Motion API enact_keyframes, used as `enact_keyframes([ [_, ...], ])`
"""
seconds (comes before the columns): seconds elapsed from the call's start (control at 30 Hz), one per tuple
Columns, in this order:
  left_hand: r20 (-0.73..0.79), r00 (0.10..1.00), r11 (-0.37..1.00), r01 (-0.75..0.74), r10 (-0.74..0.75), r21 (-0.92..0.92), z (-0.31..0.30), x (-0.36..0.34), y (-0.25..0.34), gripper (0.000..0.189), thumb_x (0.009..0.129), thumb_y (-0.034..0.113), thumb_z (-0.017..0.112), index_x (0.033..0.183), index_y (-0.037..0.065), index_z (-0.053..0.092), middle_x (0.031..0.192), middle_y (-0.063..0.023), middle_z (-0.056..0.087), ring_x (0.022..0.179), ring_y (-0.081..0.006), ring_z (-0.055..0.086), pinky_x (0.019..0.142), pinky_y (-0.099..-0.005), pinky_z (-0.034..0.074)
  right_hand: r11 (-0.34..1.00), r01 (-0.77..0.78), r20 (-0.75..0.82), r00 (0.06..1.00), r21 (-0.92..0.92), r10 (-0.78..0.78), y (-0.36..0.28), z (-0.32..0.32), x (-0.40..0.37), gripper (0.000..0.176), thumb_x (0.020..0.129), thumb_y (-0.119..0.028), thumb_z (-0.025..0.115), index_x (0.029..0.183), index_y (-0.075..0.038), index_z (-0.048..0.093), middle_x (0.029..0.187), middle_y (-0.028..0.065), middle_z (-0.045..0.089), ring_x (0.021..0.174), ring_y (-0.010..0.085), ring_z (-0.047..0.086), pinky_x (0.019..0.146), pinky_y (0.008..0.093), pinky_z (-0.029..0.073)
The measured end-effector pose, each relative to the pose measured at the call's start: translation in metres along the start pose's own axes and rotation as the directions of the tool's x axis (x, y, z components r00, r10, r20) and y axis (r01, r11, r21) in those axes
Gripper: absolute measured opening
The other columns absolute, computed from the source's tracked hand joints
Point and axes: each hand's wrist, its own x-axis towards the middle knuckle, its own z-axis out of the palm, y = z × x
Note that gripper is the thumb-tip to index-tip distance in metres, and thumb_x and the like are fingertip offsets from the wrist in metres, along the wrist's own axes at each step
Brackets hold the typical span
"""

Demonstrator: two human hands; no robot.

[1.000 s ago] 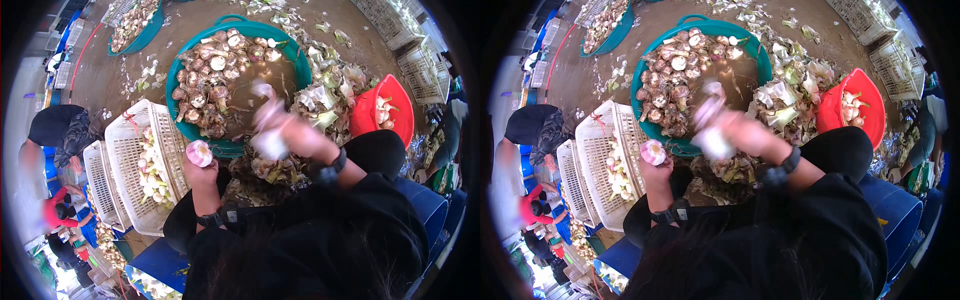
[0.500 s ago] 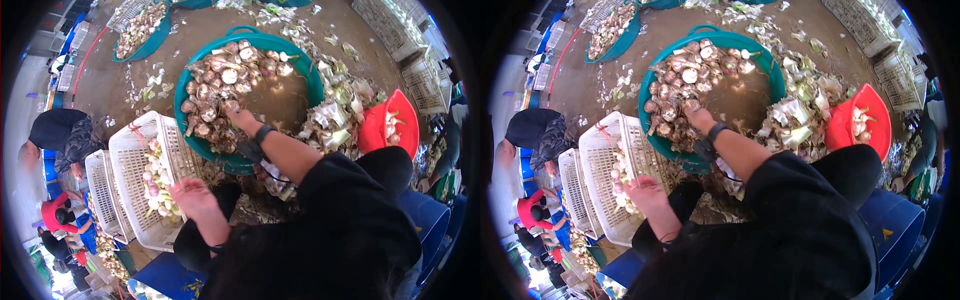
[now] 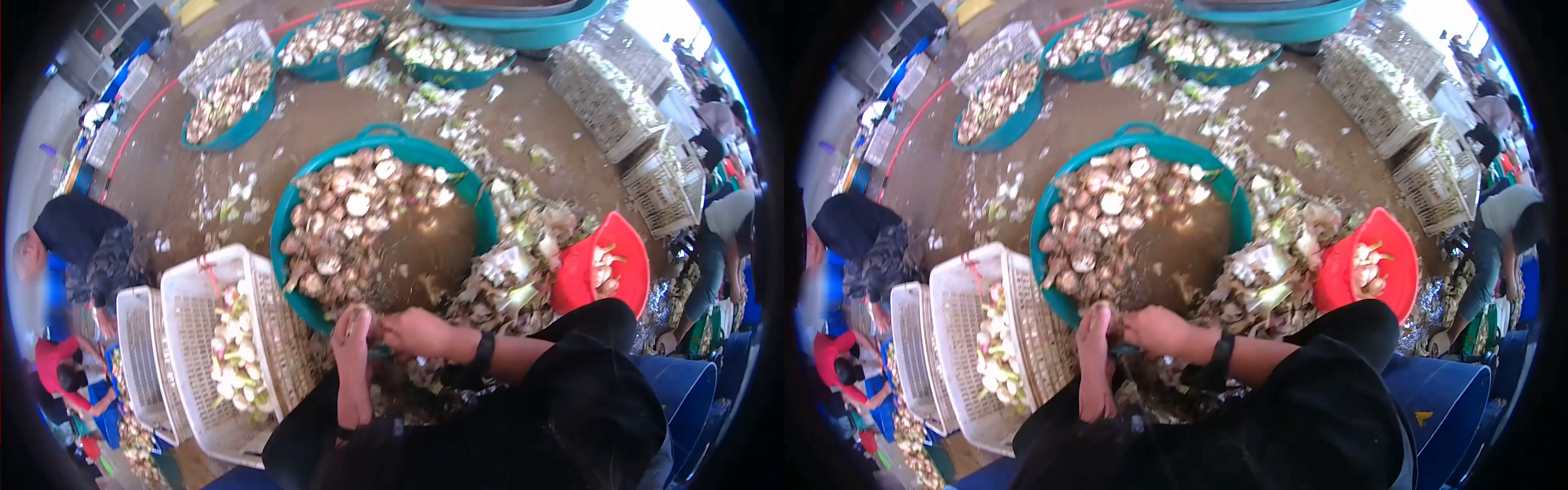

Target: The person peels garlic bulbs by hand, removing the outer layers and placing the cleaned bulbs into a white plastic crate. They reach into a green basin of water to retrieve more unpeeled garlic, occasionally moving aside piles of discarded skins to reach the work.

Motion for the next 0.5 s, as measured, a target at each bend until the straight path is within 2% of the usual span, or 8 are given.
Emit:
enact_keyframes([
  [0.03,-0.053,0.999,1.0,0.0,0.001,0.023,0.008,-0.007,0.007,0.024,0.081,0.021,0.061,0.097,0.004,0.06,0.078,-0.0007,0.057,0.068,-0.0075,0.052,0.059,-0.0216,0.041,0.973,0.061,0.027,0.998,-0.224,-0.057,0.003,0.002,-0.002,0.018,0.078,-0.021,0.048,0.081,-0.004,0.054,0.068,0.0159,0.06,0.063,0.0342,0.06,0.058,0.0424,0.049],
  [0.1,-0.052,0.999,1.0,0.01,-0.009,0.026,0.009,-0.011,0.008,0.027,0.079,0.016,0.063,0.1,0.0,0.058,0.082,-0.0038,0.059,0.071,-0.0096,0.055,0.062,-0.0217,0.043,0.949,0.078,0.036,0.997,-0.307,-0.07,0.002,0.007,-0.005,0.02,0.077,-0.022,0.049,0.079,-0.004,0.055,0.069,0.0169,0.06,0.063,0.035,0.06,0.059,0.0433,0.048],
  [0.23,-0.097,0.995,1.0,0.004,-0.006,-0.026,0.007,-0.014,0.006,0.034,0.075,0.01,0.067,0.104,-0.005,0.055,0.087,-0.0084,0.06,0.072,-0.0121,0.058,0.065,-0.0225,0.046,0.939,0.093,-0.044,0.992,-0.332,-0.114,-0.001,0.016,-0.006,0.02,0.076,-0.022,0.049,0.076,-0.004,0.056,0.069,0.0175,0.06,0.065,0.0357,0.059,0.059,0.044,0.048],
  [0.33,-0.112,0.993,0.997,0.02,-0.028,-0.071,0.003,-0.012,0.001,0.033,0.077,0.011,0.065,0.105,-0.004,0.055,0.087,-0.0081,0.06,0.071,-0.0125,0.058,0.063,-0.0238,0.046,0.973,-0.024,-0.138,0.99,-0.228,-0.007,0.005,0.017,0.0,0.021,0.078,-0.022,0.049,0.079,-0.003,0.058,0.07,0.018,0.06,0.065,0.0364,0.058,0.06,0.0434,0.048],
  [0.4,0.005,0.989,0.952,0.142,-0.146,-0.273,-0.005,-0.012,0.0,0.033,0.08,0.012,0.058,0.111,0.001,0.053,0.087,-0.0065,0.061,0.071,-0.0142,0.058,0.062,-0.0261,0.048,0.974,-0.087,-0.099,0.989,0.207,0.11,0.026,0.025,0.011,0.022,0.08,-0.019,0.049,0.086,0.0,0.058,0.072,0.0158,0.06,0.062,0.031,0.06,0.058,0.0389,0.05],
  [0.43,0.012,0.99,0.952,0.141,-0.143,-0.27,-0.005,-0.013,0.001,0.033,0.08,0.012,0.058,0.111,0.001,0.053,0.087,-0.0065,0.061,0.071,-0.0142,0.058,0.062,-0.0261,0.048,0.974,-0.086,-0.107,0.988,0.207,0.11,0.03,0.028,0.009,0.022,0.08,-0.019,0.049,0.086,0.0,0.058,0.072,0.0158,0.06,0.062,0.031,0.06,0.058,0.0389,0.05],
  [0.47,0.049,0.994,0.958,0.109,-0.099,-0.267,-0.002,-0.017,0.006,0.033,0.081,0.011,0.057,0.112,0.002,0.052,0.088,-0.0062,0.061,0.071,-0.0145,0.059,0.061,-0.0263,0.048,0.825,-0.169,0.013,0.981,0.539,0.193,0.026,0.025,0.001,0.021,0.081,-0.017,0.049,0.088,0.0,0.058,0.073,0.0141,0.06,0.061,0.0267,0.061,0.057,0.036,0.05],
  [0.5,0.084,0.995,0.961,0.076,-0.055,-0.265,0.002,-0.021,0.011,0.034,0.081,0.011,0.056,0.114,0.004,0.051,0.088,-0.006,0.061,0.072,-0.0149,0.059,0.06,-0.0266,0.049,0.559,-0.255,0.153,0.963,0.789,0.223,0.023,0.022,-0.006,0.02,0.082,-0.015,0.048,0.09,0.001,0.057,0.075,0.0124,0.06,0.06,0.0225,0.061,0.056,0.0331,0.051],
])
